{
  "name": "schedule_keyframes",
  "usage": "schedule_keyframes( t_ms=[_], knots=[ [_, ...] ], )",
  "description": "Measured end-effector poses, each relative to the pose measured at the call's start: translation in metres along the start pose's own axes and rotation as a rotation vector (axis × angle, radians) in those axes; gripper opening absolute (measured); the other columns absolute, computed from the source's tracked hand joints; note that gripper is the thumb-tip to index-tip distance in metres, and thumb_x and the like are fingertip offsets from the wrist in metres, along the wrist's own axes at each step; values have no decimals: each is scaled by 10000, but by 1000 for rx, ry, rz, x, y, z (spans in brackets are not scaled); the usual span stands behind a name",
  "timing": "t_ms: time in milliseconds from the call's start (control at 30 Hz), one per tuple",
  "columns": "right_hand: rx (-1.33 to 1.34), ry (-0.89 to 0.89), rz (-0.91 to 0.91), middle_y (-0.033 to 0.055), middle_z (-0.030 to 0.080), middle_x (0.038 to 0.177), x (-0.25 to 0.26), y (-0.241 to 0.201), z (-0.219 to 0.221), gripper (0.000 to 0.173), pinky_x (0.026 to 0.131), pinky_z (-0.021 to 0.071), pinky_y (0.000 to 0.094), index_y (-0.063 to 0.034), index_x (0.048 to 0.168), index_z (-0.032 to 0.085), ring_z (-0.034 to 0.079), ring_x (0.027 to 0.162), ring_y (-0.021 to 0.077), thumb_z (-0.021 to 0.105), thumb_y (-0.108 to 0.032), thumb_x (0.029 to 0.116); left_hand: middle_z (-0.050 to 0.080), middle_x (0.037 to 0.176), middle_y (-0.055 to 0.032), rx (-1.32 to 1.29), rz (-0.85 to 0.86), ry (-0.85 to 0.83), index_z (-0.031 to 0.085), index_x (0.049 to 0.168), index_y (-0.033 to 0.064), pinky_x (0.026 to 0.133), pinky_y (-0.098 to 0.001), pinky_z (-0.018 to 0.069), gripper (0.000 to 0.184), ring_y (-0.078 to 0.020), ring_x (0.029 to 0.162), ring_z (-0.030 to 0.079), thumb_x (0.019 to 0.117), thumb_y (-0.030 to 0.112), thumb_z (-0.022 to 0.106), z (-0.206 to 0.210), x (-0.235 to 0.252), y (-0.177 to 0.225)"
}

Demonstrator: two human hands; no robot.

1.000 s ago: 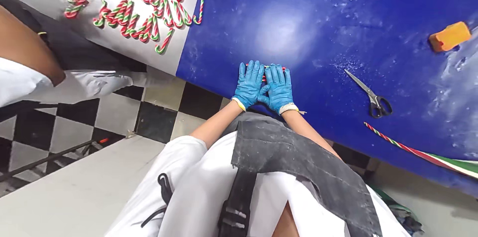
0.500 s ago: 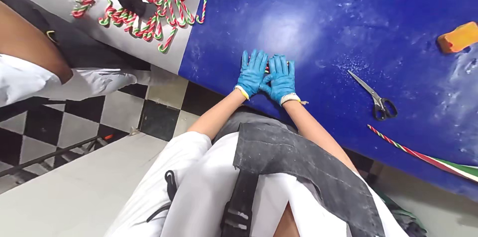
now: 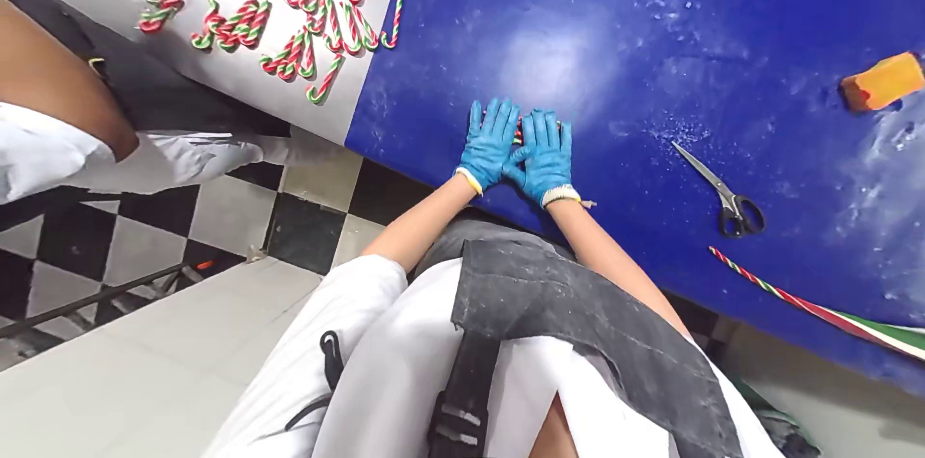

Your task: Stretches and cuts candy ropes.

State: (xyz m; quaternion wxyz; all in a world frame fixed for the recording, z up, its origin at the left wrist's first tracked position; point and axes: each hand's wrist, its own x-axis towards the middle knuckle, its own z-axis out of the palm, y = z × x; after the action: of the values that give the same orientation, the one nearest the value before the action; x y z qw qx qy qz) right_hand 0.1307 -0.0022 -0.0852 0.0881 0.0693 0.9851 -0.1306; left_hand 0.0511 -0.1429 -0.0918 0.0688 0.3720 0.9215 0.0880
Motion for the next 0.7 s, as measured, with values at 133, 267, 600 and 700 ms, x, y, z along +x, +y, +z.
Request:
schedule_keyframes(
  t_ms=[133,267,600,700],
  knots=[
    [-5,-9,-14,129,122,1738,1,2,2,1157,1235,-50,699,-113,1657,210,26,1610,351,333,-919,835,211,1703,-185,6,9,-21,239,1631,49,1232,-708,26,916,-385,1584,158,984,689,340,3,1,-1],
    [-21,46,-25,127,238,1713,46,18,-15,1088,1240,28,695,-98,1637,281,140,1596,361,409,-848,860,240,1692,-196,47,-12,-55,250,1627,47,1238,-692,16,896,-391,1581,170,961,615,443,-9,53,-11],
    [25,54,28,149,114,1736,-33,7,16,1197,1252,-61,675,-108,1664,161,40,1613,330,333,-940,821,137,1714,-206,-4,-21,-45,178,1640,32,1244,-691,-15,1000,-394,1594,84,966,754,331,7,-24,9],
    [-12,77,30,112,158,1735,-2,16,6,1132,1241,-22,699,-129,1661,201,63,1611,327,319,-908,849,156,1711,-204,38,-14,-36,177,1638,24,1229,-712,-4,1012,-413,1589,94,945,719,422,1,11,2]
  ],
)
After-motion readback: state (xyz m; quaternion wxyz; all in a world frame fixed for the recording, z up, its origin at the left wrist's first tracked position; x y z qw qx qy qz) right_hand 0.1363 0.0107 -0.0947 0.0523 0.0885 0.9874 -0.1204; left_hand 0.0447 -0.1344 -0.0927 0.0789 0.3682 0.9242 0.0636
